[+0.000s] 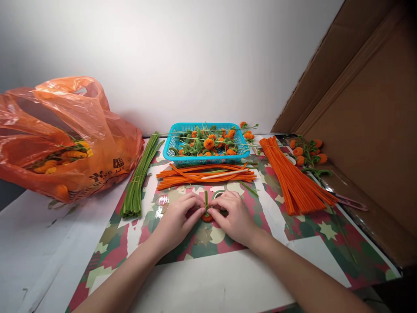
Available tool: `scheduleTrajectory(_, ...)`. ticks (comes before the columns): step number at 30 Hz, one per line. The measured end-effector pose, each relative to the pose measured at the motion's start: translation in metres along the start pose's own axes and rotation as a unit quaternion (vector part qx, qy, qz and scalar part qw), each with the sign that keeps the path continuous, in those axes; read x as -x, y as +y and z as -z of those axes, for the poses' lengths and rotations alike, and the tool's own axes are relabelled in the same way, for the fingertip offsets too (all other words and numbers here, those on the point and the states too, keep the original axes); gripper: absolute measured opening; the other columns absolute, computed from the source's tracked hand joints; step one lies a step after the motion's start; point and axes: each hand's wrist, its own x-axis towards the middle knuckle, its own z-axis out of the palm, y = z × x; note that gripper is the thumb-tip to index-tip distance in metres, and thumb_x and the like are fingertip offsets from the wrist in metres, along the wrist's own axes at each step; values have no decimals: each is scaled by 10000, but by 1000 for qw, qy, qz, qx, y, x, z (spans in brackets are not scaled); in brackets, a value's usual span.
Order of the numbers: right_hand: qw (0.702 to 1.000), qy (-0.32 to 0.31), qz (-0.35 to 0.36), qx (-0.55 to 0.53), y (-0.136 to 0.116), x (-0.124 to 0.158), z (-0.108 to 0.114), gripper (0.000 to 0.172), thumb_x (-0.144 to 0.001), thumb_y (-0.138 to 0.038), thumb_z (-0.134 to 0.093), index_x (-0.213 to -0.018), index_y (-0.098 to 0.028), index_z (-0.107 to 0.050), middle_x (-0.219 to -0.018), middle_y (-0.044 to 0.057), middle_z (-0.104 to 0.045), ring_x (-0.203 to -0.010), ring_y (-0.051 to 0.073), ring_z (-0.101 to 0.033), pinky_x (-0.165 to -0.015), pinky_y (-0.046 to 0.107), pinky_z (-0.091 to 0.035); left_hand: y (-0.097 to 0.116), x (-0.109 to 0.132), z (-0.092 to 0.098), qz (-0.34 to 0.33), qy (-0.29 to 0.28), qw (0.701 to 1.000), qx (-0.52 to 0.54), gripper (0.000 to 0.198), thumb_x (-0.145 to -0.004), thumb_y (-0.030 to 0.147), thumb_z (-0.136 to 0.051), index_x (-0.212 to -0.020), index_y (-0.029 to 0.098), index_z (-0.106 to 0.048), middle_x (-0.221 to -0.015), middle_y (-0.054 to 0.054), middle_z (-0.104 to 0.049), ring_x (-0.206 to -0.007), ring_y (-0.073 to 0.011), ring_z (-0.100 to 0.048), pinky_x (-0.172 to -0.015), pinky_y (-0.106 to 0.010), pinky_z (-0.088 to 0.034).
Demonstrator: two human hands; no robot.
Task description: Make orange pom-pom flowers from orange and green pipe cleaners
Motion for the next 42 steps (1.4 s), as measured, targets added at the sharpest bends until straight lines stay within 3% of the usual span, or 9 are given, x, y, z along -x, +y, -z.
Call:
scheduleTrajectory(7,998,-51,17,26,-1,-2,7,91,-834,-137,-632,-785,-208,-662,-736,-10,-658,-804,164,-547,-821,345,-351,-1,0,1,-15,-32,999,-10,175,-917,205,-438,-760,201,-514,-861,-19,-534,-782,-156,-506,-683,-267,-427)
scheduleTrajectory(15,997,-59,37,45,-4,-3,12,115,-821,-105,-598,-747,-188,-626,-729,4,-636,-787,164,-536,-800,336,-354,0,-1,1,-33,-18,999,-23,135,-876,177,-489,-765,202,-561,-912,-30,-577,-845,-171,-528,-741,-290,-435)
scheduleTrajectory(20,997,-50,40,44,-3,-2,10,130,-813,-108,-568,-710,-184,-587,-688,3,-603,-761,167,-523,-790,339,-350,1,0,-1,-16,16,999,-31,117,-867,210,-529,-759,205,-576,-888,-28,-586,-844,-180,-535,-751,-305,-435)
scheduleTrajectory(26,999,-19,22,30,-3,0,5,143,-797,-99,-560,-683,-184,-543,-636,-15,-559,-736,160,-506,-786,330,-346,6,3,-5,14,111,991,-71,104,-821,251,-603,-730,204,-584,-857,-32,-565,-874,-204,-528,-755,-318,-423)
scheduleTrajectory(37,1000,-1,-1,15,-7,-1,2,141,-807,-99,-568,-700,-190,-561,-675,-6,-599,-744,166,-531,-779,333,-366,11,4,-10,55,55,995,65,175,-884,235,-512,-770,196,-638,-886,-45,-609,-840,-180,-576,-746,-292,-460)
scheduleTrajectory(42,999,39,-16,1,-7,0,-1,152,-802,-108,-581,-675,-191,-571,-679,3,-600,-723,168,-538,-738,325,-394,12,4,-13,72,51,991,99,160,-866,250,-547,-804,204,-687,-910,-45,-625,-866,-181,-597,-773,-289,-480)
